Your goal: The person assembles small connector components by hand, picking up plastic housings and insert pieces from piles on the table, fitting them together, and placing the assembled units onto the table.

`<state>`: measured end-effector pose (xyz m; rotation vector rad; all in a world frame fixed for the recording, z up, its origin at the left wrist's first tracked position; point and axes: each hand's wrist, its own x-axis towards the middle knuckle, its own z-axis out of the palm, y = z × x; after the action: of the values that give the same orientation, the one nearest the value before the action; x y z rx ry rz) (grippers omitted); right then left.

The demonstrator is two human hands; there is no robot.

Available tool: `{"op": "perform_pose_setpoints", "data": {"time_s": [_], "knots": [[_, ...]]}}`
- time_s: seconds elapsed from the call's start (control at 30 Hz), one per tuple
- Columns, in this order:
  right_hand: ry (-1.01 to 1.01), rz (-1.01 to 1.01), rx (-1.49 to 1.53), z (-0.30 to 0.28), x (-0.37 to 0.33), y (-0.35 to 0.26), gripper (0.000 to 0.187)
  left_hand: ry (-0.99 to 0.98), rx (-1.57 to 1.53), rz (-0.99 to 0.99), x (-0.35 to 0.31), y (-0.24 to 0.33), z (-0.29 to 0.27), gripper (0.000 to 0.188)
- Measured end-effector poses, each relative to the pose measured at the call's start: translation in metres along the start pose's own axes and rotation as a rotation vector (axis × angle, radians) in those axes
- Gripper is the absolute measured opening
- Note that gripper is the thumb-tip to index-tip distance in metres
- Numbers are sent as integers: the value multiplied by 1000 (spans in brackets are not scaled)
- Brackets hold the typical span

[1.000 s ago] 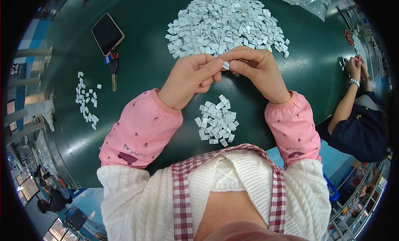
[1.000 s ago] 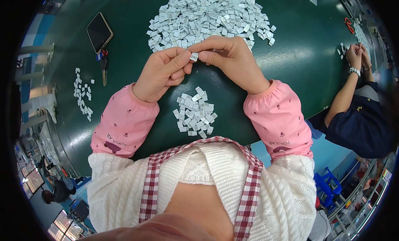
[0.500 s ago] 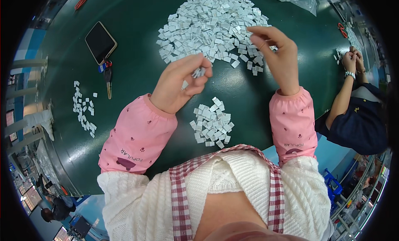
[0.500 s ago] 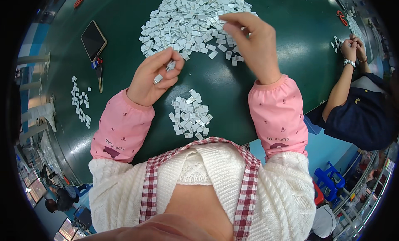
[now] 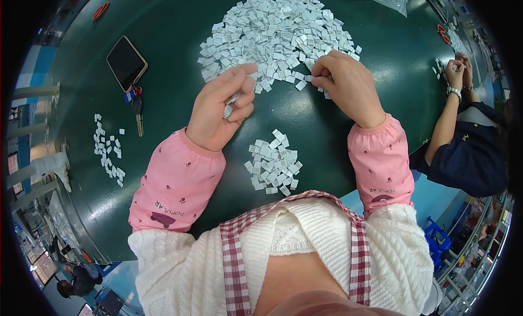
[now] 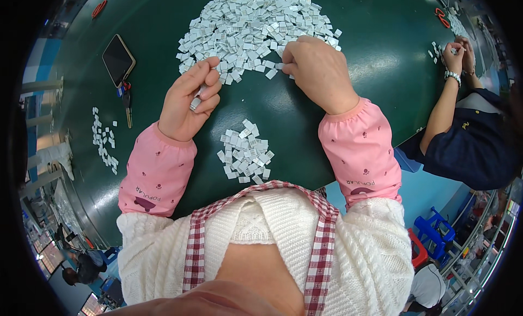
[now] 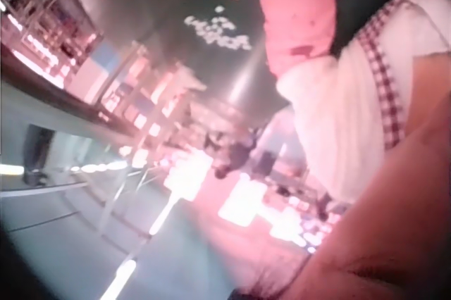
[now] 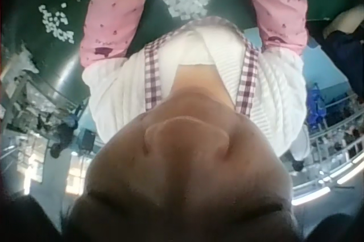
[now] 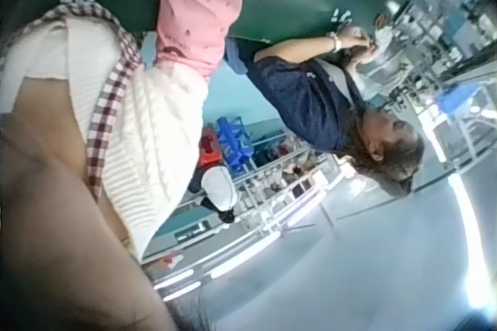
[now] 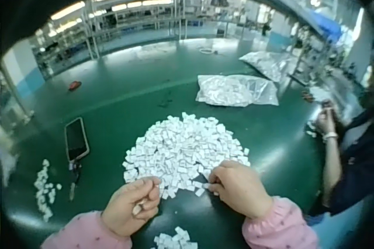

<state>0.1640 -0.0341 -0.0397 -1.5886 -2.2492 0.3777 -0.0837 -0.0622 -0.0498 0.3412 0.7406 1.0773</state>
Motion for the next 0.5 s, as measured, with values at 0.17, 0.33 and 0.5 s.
{"op": "perform_pose_setpoints", "data": {"time_s": [0.17, 0.33, 0.5], "knots": [[47, -49, -58, 2, -1, -1, 9, -90, 157, -90, -4, 3, 1, 24], [113, -110, -54, -2, -3, -15, 14, -182, 190, -153, -6, 6, 4, 24], [235, -221, 167, 4, -11, -45, 17, -39, 364, -54, -11, -4, 13, 23]]}}
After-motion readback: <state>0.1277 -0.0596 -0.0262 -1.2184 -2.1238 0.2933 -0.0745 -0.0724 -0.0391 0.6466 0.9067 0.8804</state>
